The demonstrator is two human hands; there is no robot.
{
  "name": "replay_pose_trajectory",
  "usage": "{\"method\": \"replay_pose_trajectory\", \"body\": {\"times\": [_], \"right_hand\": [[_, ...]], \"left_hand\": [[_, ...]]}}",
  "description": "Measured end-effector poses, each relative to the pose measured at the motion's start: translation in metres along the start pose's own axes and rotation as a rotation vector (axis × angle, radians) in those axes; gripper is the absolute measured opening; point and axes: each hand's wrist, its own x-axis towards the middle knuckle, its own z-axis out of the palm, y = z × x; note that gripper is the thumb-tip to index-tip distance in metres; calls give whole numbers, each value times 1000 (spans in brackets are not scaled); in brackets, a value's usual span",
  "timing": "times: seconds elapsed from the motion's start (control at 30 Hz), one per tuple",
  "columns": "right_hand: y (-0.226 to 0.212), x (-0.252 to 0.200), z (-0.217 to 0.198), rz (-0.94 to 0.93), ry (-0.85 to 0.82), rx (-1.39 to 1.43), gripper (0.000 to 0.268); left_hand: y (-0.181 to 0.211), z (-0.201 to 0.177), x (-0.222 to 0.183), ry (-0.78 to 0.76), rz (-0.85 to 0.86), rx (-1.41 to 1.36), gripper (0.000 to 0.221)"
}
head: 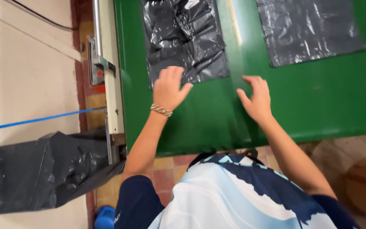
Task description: Folding plastic bags as they come off a conveyor belt and stacking them in a bin.
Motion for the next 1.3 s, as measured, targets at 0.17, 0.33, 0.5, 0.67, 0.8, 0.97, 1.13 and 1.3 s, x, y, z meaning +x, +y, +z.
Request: {"method": "replay_pose_trajectory", "body": {"times": [0.17,0.33,0.5,0.67,0.8,0.97,1.13,1.3], "right_hand": [[10,-2,32,58,-96,-128,47],[-6,-33,32,202,-308,-208,44],[-51,-65,-9,503,-442,91,47],[-57,-106,-25,655,-481,360,38],[-41,-138,-3,719,-301,766,54],[-87,-103,-24,605,-396,544,61],[-79,-86,-19,469,-397,716,73],[-36,-117,8,751,-370,935,106]], "left_hand": [[49,38,-40,-140,133,135,81],[55,26,-73,-73,181,128,49],[56,-23,-96,-399,55,-222,13],[76,-83,-105,-856,176,-316,37],[69,-88,-70,-750,121,-453,37],[39,-14,-4,-353,37,32,45],[81,-36,-5,-535,255,130,71],[74,14,-94,-69,455,273,14]]}}
